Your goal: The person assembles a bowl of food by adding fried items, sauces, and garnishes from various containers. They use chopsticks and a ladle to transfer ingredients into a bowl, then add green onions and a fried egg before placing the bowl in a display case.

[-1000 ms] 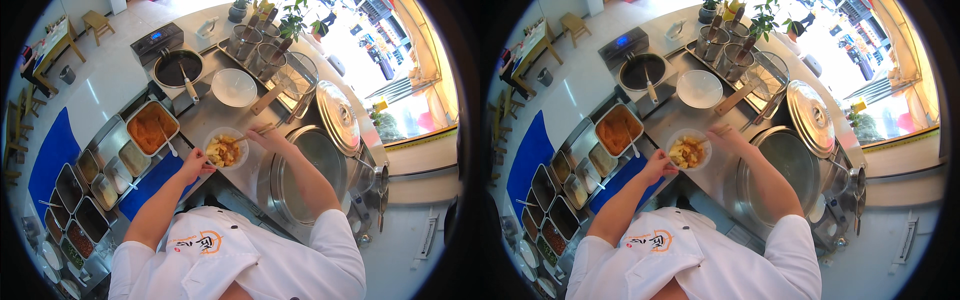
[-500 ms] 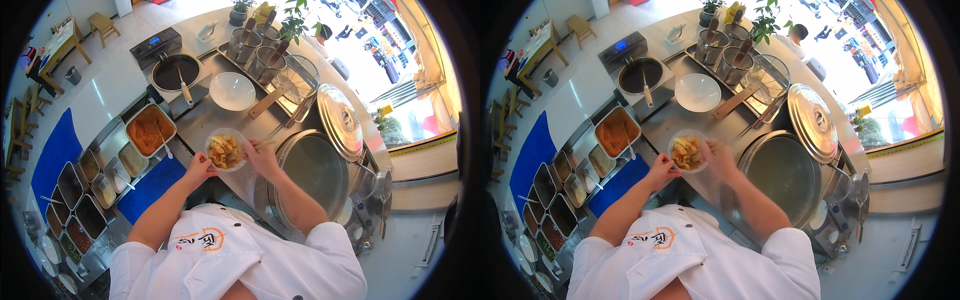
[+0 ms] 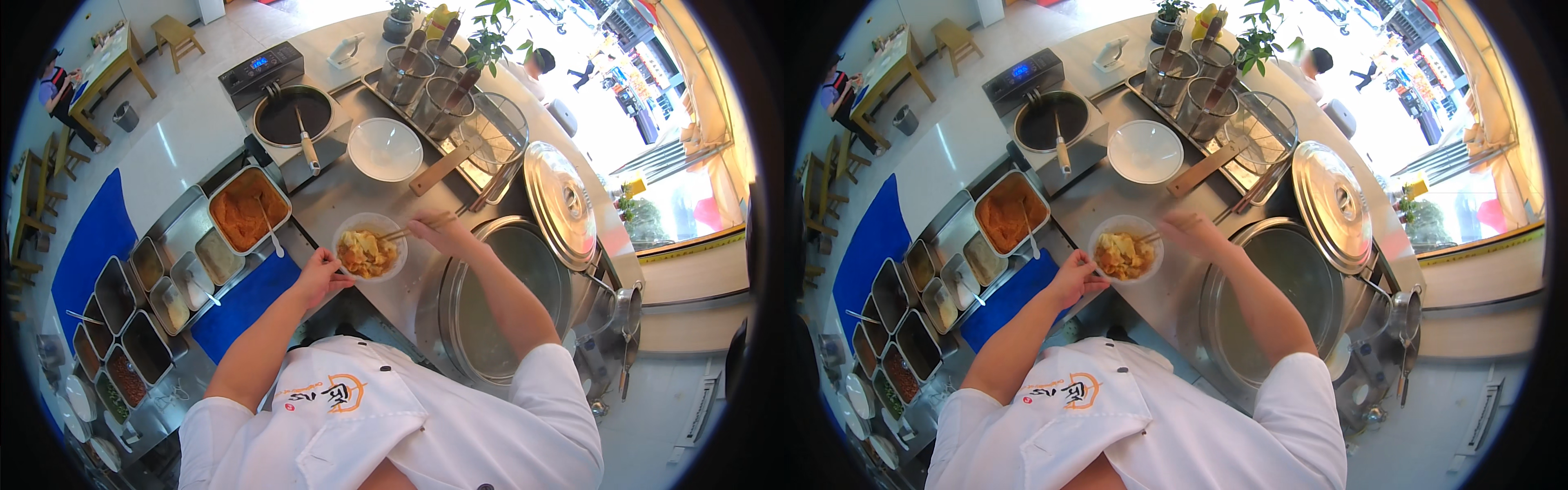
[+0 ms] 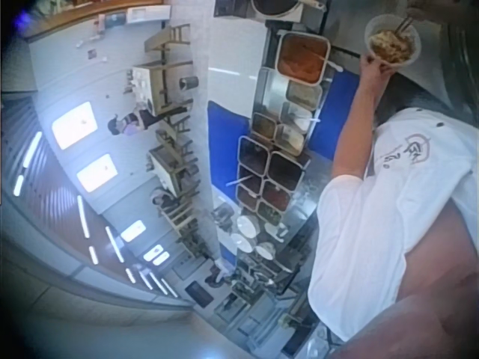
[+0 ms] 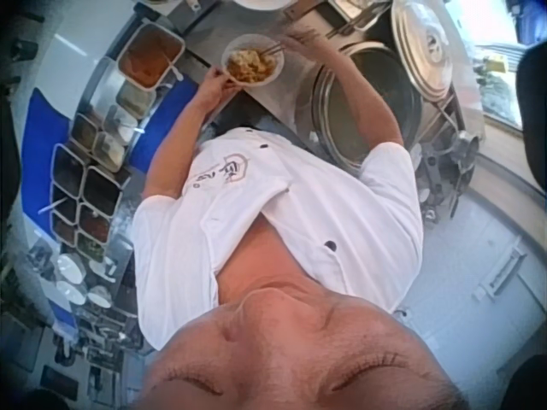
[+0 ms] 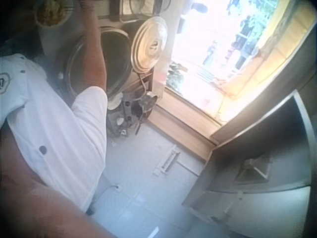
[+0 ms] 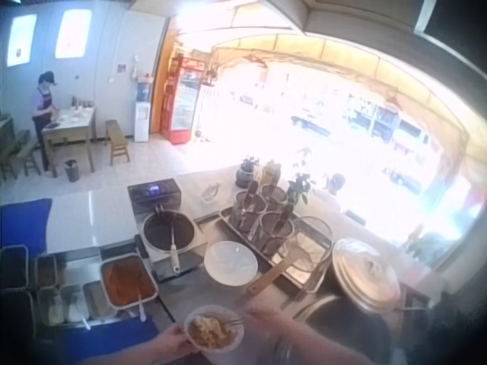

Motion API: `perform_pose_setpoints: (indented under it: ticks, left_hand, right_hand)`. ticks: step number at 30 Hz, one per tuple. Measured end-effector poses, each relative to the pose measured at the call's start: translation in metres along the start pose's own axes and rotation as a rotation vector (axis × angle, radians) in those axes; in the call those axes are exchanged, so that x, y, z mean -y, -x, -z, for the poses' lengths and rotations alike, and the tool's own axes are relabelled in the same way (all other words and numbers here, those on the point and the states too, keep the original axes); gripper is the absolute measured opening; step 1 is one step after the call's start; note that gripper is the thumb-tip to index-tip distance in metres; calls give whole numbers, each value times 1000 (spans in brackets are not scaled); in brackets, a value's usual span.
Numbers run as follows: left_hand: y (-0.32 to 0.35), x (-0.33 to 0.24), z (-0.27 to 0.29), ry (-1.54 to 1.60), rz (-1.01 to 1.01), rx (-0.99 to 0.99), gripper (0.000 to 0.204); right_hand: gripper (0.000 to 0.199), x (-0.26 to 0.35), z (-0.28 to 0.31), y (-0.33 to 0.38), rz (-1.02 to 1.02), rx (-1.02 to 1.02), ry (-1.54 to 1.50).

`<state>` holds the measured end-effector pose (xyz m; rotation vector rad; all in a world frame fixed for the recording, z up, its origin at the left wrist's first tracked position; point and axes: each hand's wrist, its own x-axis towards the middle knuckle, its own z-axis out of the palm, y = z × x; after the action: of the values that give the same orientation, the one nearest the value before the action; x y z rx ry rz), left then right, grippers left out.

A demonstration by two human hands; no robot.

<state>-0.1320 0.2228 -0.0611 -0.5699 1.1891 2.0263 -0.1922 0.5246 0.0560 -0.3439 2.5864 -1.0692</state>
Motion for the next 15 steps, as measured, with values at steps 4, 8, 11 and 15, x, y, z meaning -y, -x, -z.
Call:
perform_pose_setpoints:
  ticks: [4, 8, 11, 15]
  left_hand:
    - [3, -4, -22, 88, -37, -24, 15]
    - [-2, -1, -35, 9, -61, -56, 15]
    - [-7, 5, -32, -65, -63, -37, 15]
    - [-5, 7, -19, -66, -47, -11, 14]
  right_hand:
    - [23, -29, -26, 46, -118, -162, -189]
    - [21, 8, -59, 67, -268, -300, -489]
    - [23, 28, -62, 54, -187, -273, -361]
    - [22, 58, -30, 25, -16, -190, -231]
